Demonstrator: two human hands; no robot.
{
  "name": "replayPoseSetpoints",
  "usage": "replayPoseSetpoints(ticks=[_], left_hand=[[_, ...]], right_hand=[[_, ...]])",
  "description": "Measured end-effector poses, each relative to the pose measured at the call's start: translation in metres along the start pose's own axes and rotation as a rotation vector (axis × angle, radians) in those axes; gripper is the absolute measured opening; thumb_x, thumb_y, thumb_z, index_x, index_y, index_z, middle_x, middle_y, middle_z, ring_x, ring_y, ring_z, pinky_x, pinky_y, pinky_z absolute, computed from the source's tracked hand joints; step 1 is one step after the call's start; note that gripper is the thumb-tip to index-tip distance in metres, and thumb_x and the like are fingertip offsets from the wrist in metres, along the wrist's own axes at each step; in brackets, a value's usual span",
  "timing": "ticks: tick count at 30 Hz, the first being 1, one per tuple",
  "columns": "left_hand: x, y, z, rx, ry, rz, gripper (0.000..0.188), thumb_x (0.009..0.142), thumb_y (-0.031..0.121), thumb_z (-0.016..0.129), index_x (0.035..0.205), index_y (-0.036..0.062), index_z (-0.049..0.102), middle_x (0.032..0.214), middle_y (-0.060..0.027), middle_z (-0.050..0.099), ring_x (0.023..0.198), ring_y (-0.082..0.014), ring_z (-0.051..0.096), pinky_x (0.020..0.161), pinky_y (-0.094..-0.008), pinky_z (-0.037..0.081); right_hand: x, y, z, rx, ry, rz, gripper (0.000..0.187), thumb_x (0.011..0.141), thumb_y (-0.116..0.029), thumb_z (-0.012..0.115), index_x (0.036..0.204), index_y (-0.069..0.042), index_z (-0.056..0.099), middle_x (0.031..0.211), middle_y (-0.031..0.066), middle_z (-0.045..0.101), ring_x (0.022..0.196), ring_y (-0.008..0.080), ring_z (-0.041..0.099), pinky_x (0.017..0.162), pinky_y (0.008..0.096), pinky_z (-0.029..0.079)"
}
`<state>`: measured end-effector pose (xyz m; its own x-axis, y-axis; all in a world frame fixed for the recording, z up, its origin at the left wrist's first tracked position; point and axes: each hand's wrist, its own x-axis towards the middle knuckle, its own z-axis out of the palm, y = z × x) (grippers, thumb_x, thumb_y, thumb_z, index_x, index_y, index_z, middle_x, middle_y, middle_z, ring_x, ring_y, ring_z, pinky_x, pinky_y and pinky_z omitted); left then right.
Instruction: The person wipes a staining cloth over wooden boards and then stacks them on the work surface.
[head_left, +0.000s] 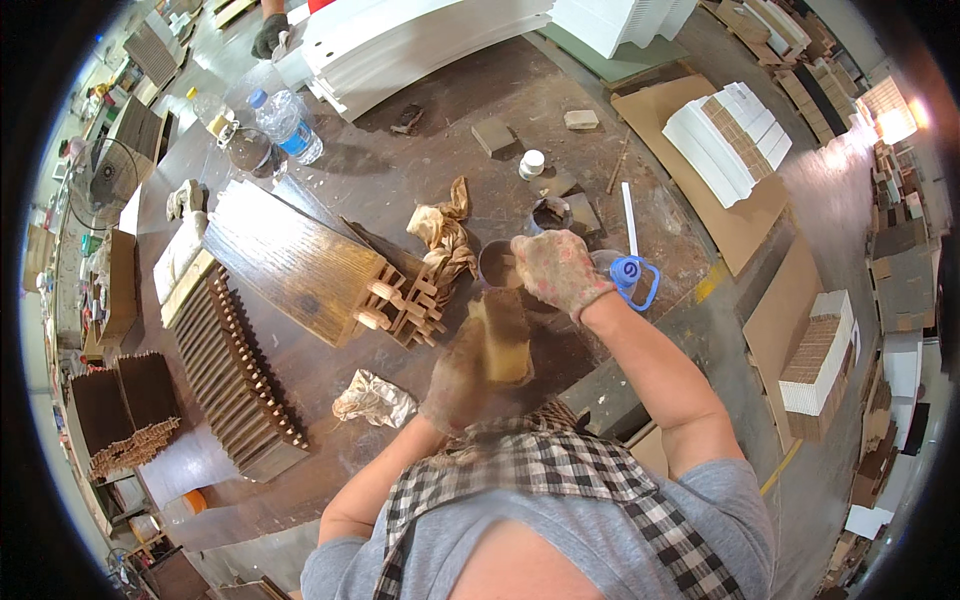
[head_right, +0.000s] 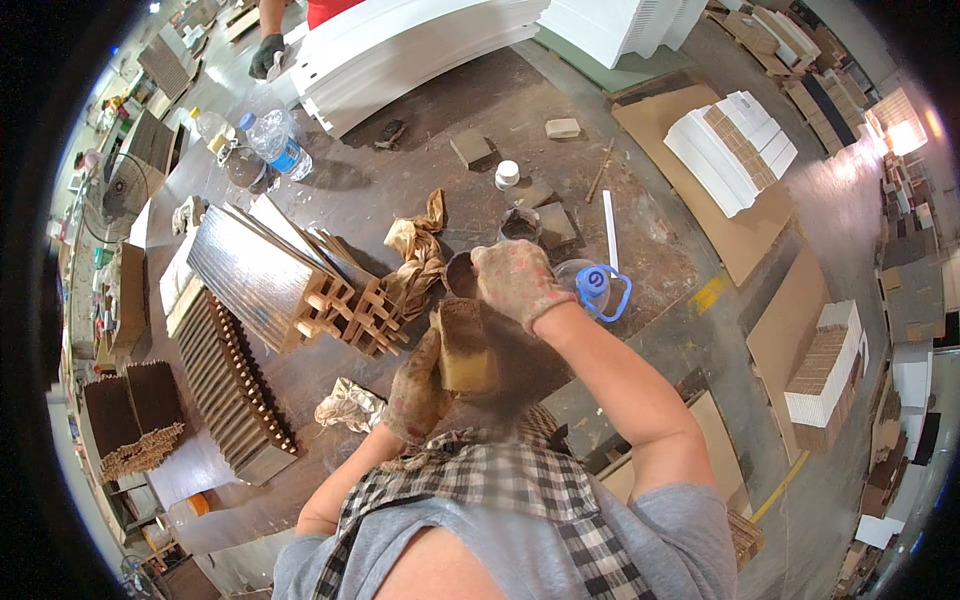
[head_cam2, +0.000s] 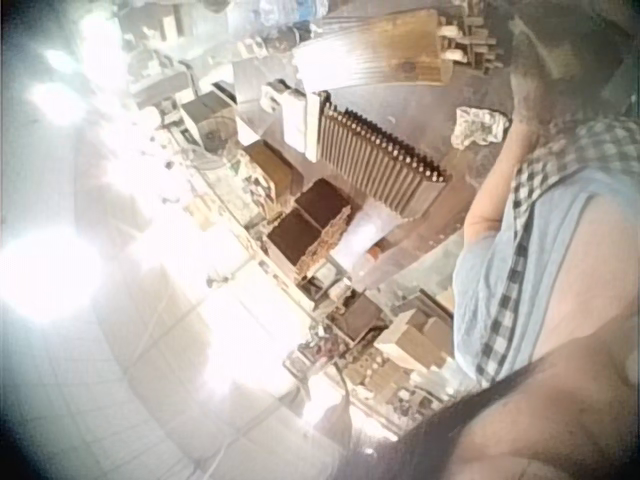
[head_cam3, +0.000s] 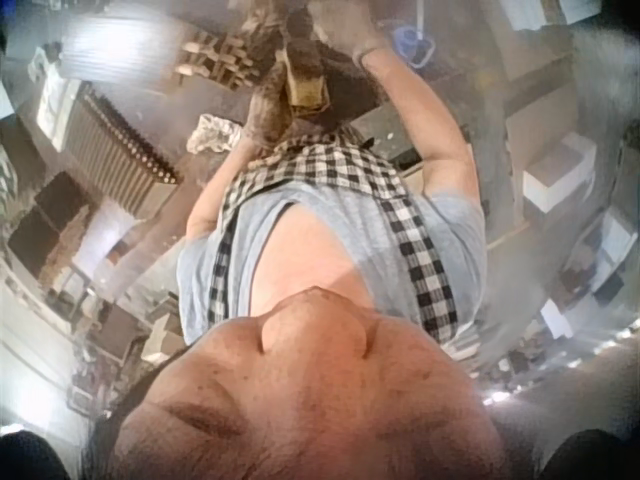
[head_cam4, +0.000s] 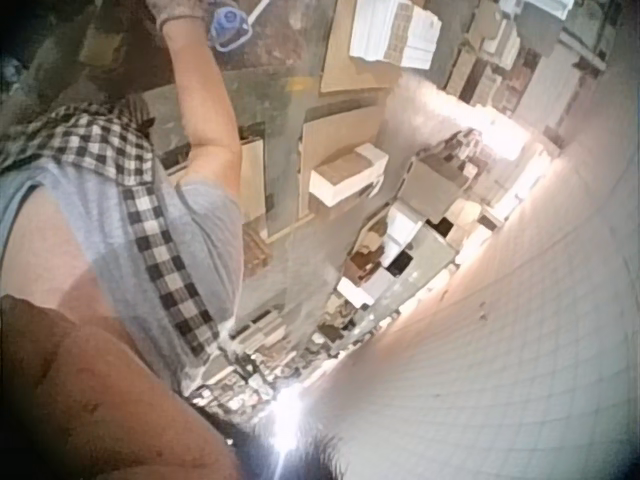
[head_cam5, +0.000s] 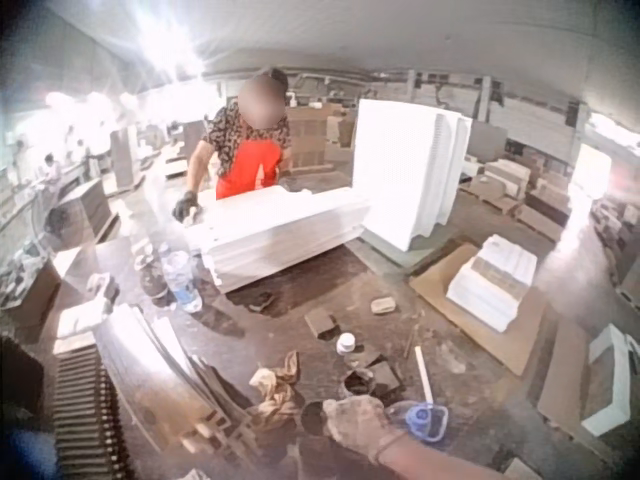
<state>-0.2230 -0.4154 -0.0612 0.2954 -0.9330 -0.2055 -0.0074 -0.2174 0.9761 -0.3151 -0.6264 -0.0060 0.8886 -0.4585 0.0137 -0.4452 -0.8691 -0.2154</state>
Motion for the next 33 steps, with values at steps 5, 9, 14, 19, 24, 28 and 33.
replayPoseSetpoints(ticks=[5, 9, 14, 19, 24, 28, 33], left_hand=[[-0.008, 0.016, -0.005, 0.265, -0.038, 0.164, 0.045, 0.096, 0.0, 0.052, 0.141, 0.0033, 0.045, 0.132, -0.0087, 0.058, 0.118, -0.0204, 0.058, 0.1, -0.0333, 0.047], [-0.017, 0.043, -0.004, 0.14, -0.037, 0.137, 0.056, 0.088, -0.006, 0.06, 0.141, 0.0034, 0.045, 0.13, -0.0102, 0.06, 0.116, -0.021, 0.059, 0.096, -0.0328, 0.048], [-0.03, 0.046, 0.0, 0.276, 0.042, 0.094, 0.059, 0.083, 0.001, 0.069, 0.138, 0.0034, 0.047, 0.122, -0.0114, 0.065, 0.106, -0.0228, 0.064, 0.09, -0.0344, 0.051], [-0.041, 0.034, 0.011, 0.255, 0.138, 0.107, 0.052, 0.086, 0.001, 0.068, 0.134, 0.004, 0.05, 0.119, -0.0081, 0.065, 0.103, -0.0156, 0.062, 0.087, -0.0327, 0.052], [-0.042, 0.043, 0.018, 0.302, 0.151, 0.061, 0.046, 0.089, 0.002, 0.066, 0.132, 0.004, 0.052, 0.116, -0.0079, 0.066, 0.1, -0.0158, 0.063, 0.085, -0.032, 0.053], [-0.033, 0.002, 0.022, -0.081, 0.188, -0.007, 0.044, 0.088, 0.005, 0.067, 0.13, 0.007, 0.054, 0.111, -0.0079, 0.069, 0.094, -0.0187, 0.067, 0.08, -0.0336, 0.055], [-0.028, 0.031, 0.013, 0.058, 0.127, 0.177, 0.044, 0.086, 0.006, 0.066, 0.128, 0.0048, 0.052, 0.109, -0.0174, 0.067, 0.099, -0.0333, 0.066, 0.084, -0.0406, 0.052]], right_hand=[[0.001, -0.004, -0.001, 0.019, 0.079, -0.075, 0.014, 0.084, -0.017, 0.058, 0.077, -0.007, 0.064, 0.067, 0.0177, 0.066, 0.063, 0.0337, 0.068, 0.057, 0.0429, 0.054], [-0.001, -0.002, -0.003, -0.037, -0.095, -0.063, 0.013, 0.083, -0.016, 0.058, 0.08, -0.007, 0.067, 0.071, 0.0171, 0.069, 0.07, 0.0318, 0.071, 0.061, 0.0416, 0.056], [-0.001, 0.008, 0.008, 0.145, 0.088, -0.055, 0.018, 0.086, -0.018, 0.058, 0.076, -0.004, 0.063, 0.068, 0.0197, 0.065, 0.068, 0.036, 0.067, 0.063, 0.0454, 0.053], [0.003, 0.009, 0.002, 0.156, 0.027, -0.008, 0.016, 0.086, -0.017, 0.059, 0.079, -0.004, 0.065, 0.074, 0.0196, 0.066, 0.072, 0.0362, 0.067, 0.067, 0.0439, 0.052], [0.002, 0.01, 0.007, 0.233, -0.005, -0.14, 0.016, 0.087, -0.018, 0.06, 0.08, -0.005, 0.065, 0.074, 0.0192, 0.066, 0.073, 0.0352, 0.068, 0.067, 0.0437, 0.052], [0.004, 0.002, 0.004, 0.157, -0.033, 0.019, 0.016, 0.085, -0.021, 0.061, 0.082, -0.007, 0.067, 0.076, 0.0165, 0.068, 0.076, 0.035, 0.068, 0.071, 0.0447, 0.051], [0.004, 0.004, 0.011, 0.205, 0.02, 0.205, 0.015, 0.084, -0.021, 0.062, 0.081, -0.007, 0.068, 0.076, 0.015, 0.069, 0.076, 0.0347, 0.068, 0.069, 0.0439, 0.051]])
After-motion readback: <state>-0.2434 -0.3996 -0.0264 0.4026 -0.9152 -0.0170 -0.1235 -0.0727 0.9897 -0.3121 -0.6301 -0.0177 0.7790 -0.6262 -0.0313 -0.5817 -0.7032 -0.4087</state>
